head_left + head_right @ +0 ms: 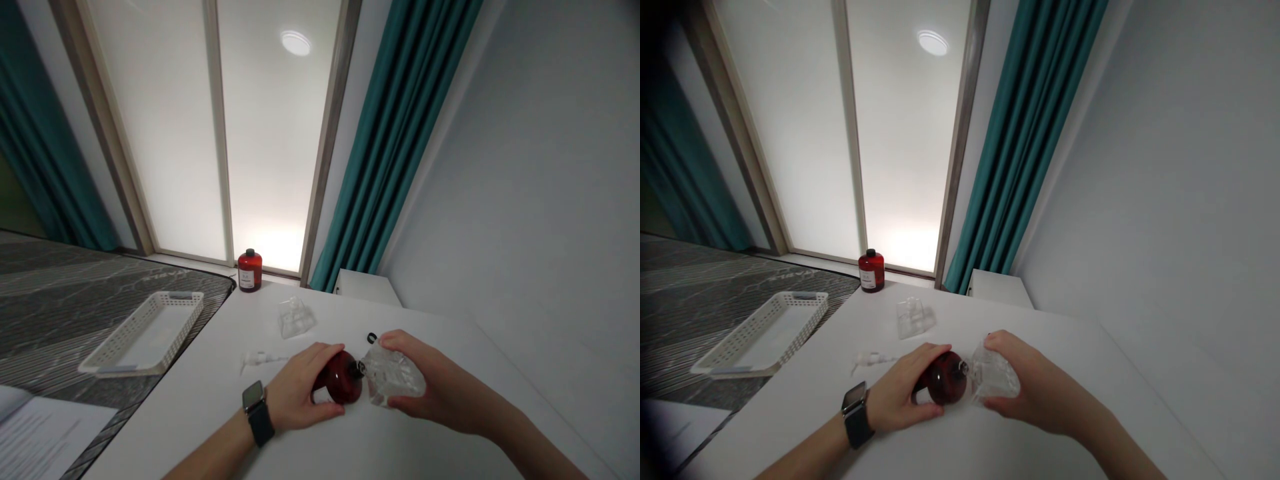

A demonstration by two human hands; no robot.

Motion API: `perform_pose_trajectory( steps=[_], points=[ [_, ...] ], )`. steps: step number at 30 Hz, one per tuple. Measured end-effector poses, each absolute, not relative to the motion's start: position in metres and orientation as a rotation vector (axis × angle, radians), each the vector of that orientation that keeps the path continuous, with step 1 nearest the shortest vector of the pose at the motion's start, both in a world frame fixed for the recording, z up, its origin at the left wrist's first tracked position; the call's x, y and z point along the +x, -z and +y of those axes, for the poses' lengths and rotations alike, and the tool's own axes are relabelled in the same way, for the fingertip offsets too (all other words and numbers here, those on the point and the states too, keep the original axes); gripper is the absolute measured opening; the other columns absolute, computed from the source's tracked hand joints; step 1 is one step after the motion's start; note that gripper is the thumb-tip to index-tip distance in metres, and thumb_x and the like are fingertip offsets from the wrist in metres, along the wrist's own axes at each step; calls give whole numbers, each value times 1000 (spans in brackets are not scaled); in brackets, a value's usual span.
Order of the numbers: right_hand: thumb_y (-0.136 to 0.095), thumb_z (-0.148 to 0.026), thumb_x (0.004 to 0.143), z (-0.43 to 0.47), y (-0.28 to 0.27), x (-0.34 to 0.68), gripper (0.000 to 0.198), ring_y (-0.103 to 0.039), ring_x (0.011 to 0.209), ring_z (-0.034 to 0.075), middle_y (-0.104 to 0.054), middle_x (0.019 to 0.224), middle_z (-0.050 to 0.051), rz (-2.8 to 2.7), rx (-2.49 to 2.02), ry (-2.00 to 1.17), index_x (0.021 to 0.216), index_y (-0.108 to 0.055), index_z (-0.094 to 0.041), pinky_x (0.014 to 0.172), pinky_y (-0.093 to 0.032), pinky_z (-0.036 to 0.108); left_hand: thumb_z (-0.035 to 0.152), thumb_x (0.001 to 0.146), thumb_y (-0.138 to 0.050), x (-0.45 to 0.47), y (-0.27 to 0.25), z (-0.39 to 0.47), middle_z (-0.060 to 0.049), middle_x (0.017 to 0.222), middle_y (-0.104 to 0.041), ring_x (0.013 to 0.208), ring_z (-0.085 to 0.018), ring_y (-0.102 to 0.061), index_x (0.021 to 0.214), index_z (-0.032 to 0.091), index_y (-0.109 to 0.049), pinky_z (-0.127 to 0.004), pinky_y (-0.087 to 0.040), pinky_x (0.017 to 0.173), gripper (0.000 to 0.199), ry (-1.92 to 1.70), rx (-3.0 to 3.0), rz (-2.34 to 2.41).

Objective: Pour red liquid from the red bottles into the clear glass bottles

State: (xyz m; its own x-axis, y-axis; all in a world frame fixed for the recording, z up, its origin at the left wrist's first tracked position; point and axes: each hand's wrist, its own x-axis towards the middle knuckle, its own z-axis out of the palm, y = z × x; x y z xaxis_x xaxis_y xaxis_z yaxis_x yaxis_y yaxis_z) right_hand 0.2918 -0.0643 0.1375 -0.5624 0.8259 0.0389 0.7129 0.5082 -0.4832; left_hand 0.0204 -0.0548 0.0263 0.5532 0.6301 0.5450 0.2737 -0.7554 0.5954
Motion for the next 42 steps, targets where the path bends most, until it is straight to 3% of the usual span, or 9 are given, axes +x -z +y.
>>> perform_pose_trajectory(
  steps=[22, 42],
  points=[
    [-77, -29, 71, -62, -143, 287, 59, -56, 120, 30, -58, 132, 8, -2530, -1244, -626, 123, -51, -25, 107, -44, 45, 52, 85, -67, 21, -26, -54, -13, 126, -57, 109, -29, -59, 144, 24, -32, -43, -49, 94, 74, -1083, 2357, 730],
    [-77, -27, 69, -63, -146, 287, 61, -54, 125, 32, -56, 137, 10, -2539, -1280, -594, 126, -53, -25, 111, -41, 49, 51, 85, -67, 21, -27, -57, -13, 124, -58, 109, -29, -59, 144, 24, -33, -43, -50, 94, 73, -1088, 2360, 762]
  ],
)
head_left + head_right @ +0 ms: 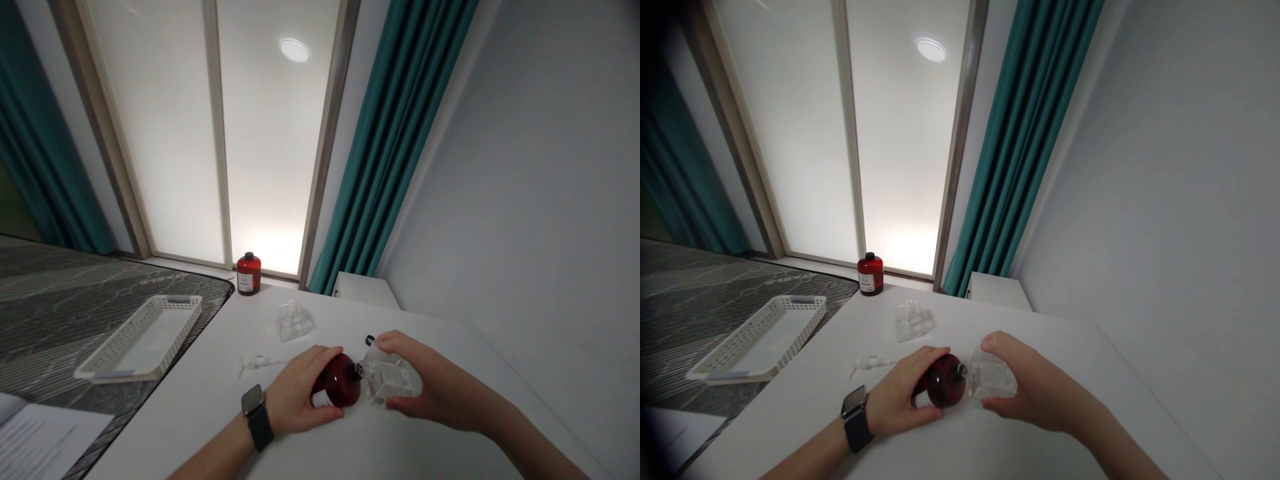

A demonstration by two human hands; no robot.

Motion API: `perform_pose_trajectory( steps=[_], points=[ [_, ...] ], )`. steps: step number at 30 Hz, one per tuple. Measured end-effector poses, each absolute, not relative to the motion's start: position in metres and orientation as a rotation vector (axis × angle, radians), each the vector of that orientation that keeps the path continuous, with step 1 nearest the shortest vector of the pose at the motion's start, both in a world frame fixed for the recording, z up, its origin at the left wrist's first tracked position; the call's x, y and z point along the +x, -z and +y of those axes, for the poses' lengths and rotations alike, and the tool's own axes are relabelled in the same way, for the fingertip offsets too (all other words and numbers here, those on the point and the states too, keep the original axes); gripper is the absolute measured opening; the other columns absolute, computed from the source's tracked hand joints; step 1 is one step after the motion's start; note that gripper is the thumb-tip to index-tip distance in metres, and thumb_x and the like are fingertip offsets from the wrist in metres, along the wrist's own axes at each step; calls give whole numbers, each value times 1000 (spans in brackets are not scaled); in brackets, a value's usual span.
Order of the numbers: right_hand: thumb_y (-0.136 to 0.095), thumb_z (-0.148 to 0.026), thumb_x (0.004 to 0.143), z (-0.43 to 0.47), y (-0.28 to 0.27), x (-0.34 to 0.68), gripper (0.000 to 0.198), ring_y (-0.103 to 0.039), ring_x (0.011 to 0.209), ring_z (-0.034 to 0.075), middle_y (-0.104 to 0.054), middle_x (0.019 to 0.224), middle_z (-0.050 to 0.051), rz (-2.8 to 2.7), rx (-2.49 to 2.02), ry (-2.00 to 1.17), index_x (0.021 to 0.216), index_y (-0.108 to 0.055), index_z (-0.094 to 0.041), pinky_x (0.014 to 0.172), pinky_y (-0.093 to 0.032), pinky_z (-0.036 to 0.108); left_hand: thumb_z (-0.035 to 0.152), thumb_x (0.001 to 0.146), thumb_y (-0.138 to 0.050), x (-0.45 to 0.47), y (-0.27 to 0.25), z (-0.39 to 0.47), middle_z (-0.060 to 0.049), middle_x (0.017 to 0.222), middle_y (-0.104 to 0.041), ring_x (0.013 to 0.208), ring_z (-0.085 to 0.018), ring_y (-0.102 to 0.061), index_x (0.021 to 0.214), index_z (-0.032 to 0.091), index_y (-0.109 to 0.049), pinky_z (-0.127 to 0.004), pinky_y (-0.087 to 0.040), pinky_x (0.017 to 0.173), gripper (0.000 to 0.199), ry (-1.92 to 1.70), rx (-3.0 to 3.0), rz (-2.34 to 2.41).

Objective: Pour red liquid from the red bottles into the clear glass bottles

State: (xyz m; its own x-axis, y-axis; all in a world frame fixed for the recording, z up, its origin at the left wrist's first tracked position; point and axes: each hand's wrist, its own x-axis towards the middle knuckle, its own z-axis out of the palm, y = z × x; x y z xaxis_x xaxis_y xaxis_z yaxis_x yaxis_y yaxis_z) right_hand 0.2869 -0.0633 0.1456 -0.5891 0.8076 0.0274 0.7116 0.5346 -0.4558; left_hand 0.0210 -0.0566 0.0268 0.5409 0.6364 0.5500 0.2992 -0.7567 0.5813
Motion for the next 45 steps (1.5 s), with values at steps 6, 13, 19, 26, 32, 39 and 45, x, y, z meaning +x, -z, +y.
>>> perform_pose_trajectory(
  steps=[6, 13, 19, 26, 32, 39, 45],
  points=[
    [-77, -25, 70, -64, -147, 287, 61, -53, 126, 31, -55, 139, 10, -2566, -1258, -585, 126, -53, -24, 112, -40, 47, 51, 85, -67, 21, -25, -56, -13, 125, -58, 110, -29, -59, 144, 23, -33, -43, -50, 95, 73, -1101, 2364, 757],
    [-77, -27, 70, -64, -146, 286, 61, -53, 127, 32, -55, 138, 10, -2549, -1272, -583, 126, -54, -23, 112, -41, 49, 49, 85, -68, 21, -26, -57, -13, 125, -58, 110, -29, -59, 143, 23, -34, -43, -49, 96, 73, -1090, 2353, 760],
    [-76, -25, 71, -65, -149, 284, 58, -53, 127, 31, -54, 139, 9, -2566, -1220, -588, 124, -55, -25, 111, -42, 46, 50, 84, -68, 21, -27, -57, -13, 126, -58, 111, -29, -58, 144, 23, -33, -43, -49, 97, 74, -1075, 2348, 778],
    [-75, -23, 71, -66, -152, 284, 55, -55, 121, 30, -57, 133, 8, -2552, -1219, -606, 123, -54, -25, 108, -44, 46, 49, 84, -68, 21, -27, -57, -13, 124, -58, 110, -30, -59, 143, 22, -34, -43, -49, 96, 74, -1071, 2347, 773],
    [-76, -27, 71, -64, -151, 285, 58, -55, 124, 29, -56, 135, 8, -2553, -1238, -586, 124, -55, -25, 110, -42, 45, 49, 83, -69, 21, -26, -56, -13, 125, -58, 110, -30, -59, 143, 23, -34, -43, -49, 96, 74, -1077, 2348, 783],
    [-76, -25, 70, -64, -152, 285, 60, -52, 127, 30, -54, 139, 10, -2552, -1258, -591, 126, -54, -24, 112, -40, 48, 51, 84, -67, 22, -27, -56, -14, 125, -58, 110, -30, -59, 143, 22, -35, -43, -49, 96, 73, -1084, 2351, 779],
    [-77, -29, 72, -63, -151, 285, 60, -51, 128, 31, -53, 141, 10, -2568, -1251, -583, 128, -53, -25, 113, -39, 49, 51, 84, -67, 21, -27, -56, -14, 125, -58, 110, -30, -59, 144, 22, -34, -43, -49, 96, 73, -1096, 2348, 767]
  ],
)
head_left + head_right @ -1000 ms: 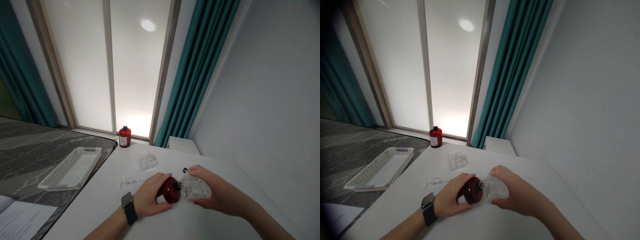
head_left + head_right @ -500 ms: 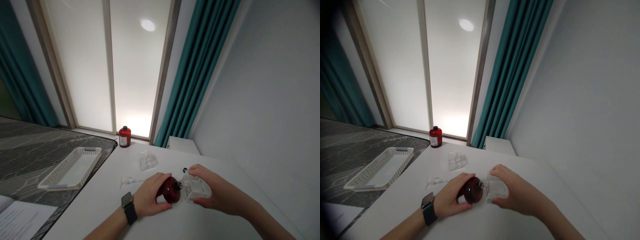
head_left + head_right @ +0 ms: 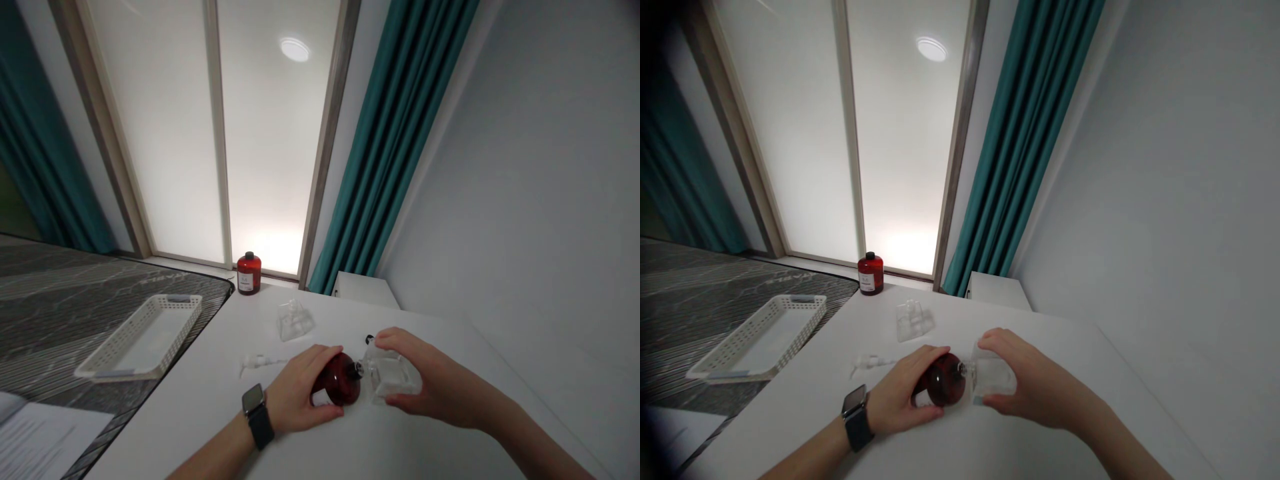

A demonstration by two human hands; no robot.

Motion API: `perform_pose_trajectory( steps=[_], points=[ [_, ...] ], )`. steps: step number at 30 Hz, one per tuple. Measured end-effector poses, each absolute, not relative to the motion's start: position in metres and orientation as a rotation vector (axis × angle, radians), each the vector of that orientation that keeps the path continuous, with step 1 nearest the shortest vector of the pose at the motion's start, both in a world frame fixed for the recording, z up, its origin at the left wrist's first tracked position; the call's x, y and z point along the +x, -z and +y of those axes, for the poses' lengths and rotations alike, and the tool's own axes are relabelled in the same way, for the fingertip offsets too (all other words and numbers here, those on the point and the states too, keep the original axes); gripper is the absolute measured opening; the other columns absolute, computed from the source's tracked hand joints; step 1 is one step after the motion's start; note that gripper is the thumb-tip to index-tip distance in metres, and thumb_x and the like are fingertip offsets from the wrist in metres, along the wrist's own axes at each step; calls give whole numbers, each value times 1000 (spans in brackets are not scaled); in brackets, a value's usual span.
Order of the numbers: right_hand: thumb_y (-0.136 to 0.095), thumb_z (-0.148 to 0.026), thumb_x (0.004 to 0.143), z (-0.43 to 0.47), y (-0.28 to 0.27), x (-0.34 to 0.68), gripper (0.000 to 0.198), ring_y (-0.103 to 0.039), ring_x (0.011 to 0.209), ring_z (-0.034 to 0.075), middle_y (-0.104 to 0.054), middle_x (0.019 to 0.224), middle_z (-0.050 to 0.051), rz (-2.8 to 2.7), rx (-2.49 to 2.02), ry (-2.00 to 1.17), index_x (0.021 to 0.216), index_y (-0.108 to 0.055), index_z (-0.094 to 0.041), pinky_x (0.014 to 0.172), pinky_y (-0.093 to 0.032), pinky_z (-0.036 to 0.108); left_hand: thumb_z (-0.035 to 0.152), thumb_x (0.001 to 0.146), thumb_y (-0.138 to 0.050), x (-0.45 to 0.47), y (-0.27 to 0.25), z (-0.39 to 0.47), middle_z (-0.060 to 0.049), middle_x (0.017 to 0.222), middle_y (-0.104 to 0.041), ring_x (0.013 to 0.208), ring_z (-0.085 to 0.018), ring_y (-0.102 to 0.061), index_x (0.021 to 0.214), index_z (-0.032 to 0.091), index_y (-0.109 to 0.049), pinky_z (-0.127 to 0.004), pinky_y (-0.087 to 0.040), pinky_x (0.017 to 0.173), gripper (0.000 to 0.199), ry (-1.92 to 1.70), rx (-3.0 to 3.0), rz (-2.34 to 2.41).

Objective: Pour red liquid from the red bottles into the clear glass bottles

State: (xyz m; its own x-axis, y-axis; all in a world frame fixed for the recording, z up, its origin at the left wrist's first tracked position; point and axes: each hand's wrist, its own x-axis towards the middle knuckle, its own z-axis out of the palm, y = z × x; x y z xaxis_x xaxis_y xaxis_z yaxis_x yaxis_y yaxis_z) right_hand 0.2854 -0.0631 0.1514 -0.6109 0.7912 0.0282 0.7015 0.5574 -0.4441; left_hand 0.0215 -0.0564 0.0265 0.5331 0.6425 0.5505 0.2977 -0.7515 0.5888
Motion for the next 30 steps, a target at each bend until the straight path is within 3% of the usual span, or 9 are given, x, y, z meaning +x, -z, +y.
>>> perform_pose_trajectory(
  steps=[30],
  points=[
    [-78, -27, 72, -61, -161, 282, 61, -53, 124, 27, -55, 136, 8, -2639, -1212, -541, 127, -52, -25, 109, -41, 43, 44, 83, -70, 21, -24, -54, -12, 127, -56, 109, -29, -58, 145, 26, -30, -44, -49, 94, 76, -1098, 2352, 737]
  ],
)
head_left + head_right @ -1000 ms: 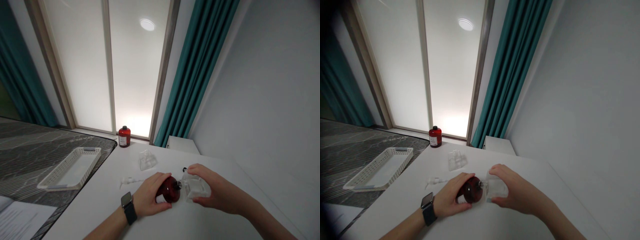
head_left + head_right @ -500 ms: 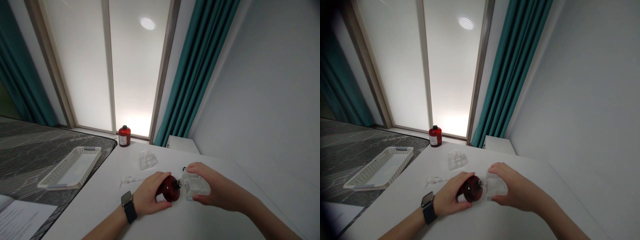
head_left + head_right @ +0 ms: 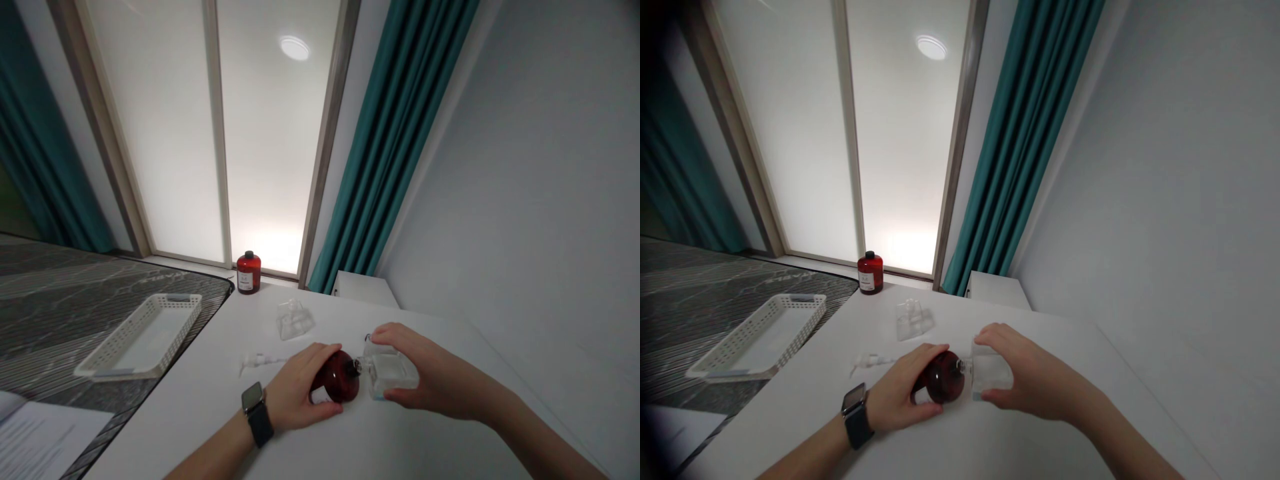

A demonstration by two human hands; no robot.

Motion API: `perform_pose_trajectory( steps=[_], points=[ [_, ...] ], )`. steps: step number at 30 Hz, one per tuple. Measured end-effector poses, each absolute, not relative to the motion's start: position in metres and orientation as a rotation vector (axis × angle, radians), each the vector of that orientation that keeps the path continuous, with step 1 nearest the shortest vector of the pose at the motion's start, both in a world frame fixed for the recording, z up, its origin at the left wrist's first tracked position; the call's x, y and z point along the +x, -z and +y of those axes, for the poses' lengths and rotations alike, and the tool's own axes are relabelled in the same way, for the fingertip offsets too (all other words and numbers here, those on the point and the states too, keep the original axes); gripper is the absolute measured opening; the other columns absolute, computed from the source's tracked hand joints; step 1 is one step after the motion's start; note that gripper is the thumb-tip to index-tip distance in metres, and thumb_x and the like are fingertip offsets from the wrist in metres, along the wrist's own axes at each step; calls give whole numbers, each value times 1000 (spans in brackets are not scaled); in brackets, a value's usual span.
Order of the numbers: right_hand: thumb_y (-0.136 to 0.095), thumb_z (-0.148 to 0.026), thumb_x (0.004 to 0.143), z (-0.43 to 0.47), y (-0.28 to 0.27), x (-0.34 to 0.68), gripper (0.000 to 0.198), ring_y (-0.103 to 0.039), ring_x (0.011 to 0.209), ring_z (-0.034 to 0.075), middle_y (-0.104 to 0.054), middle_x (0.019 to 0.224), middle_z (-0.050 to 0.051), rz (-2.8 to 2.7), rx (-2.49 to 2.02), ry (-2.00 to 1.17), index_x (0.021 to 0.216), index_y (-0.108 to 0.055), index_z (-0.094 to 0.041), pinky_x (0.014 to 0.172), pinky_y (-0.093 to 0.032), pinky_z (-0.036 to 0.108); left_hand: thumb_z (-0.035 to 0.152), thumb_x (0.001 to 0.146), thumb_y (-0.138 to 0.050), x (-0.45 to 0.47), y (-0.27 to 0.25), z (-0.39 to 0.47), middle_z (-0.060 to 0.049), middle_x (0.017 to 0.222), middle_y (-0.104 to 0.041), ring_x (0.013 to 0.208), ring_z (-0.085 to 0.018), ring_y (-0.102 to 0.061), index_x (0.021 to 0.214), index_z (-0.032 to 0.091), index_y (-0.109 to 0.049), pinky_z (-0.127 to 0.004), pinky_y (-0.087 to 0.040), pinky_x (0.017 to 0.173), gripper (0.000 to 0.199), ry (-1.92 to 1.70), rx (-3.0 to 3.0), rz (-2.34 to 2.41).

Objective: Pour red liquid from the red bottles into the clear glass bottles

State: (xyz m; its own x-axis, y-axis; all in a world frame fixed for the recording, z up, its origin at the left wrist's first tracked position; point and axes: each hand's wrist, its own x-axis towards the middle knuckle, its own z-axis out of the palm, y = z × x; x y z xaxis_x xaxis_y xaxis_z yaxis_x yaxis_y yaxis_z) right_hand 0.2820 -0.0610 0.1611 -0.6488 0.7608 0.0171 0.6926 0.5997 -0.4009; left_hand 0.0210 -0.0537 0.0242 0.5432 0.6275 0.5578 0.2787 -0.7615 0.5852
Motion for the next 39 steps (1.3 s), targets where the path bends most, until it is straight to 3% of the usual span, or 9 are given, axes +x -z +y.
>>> perform_pose_trajectory(
  steps=[39],
  points=[
    [-77, -28, 71, -57, -168, 277, 60, -55, 121, 29, -58, 130, 7, -2656, -1146, -527, 126, -54, -26, 107, -43, 45, 46, 84, -67, 20, -23, -54, -13, 128, -56, 111, -29, -58, 144, 24, -31, -42, -48, 96, 74, -1092, 2337, 758]
  ],
)
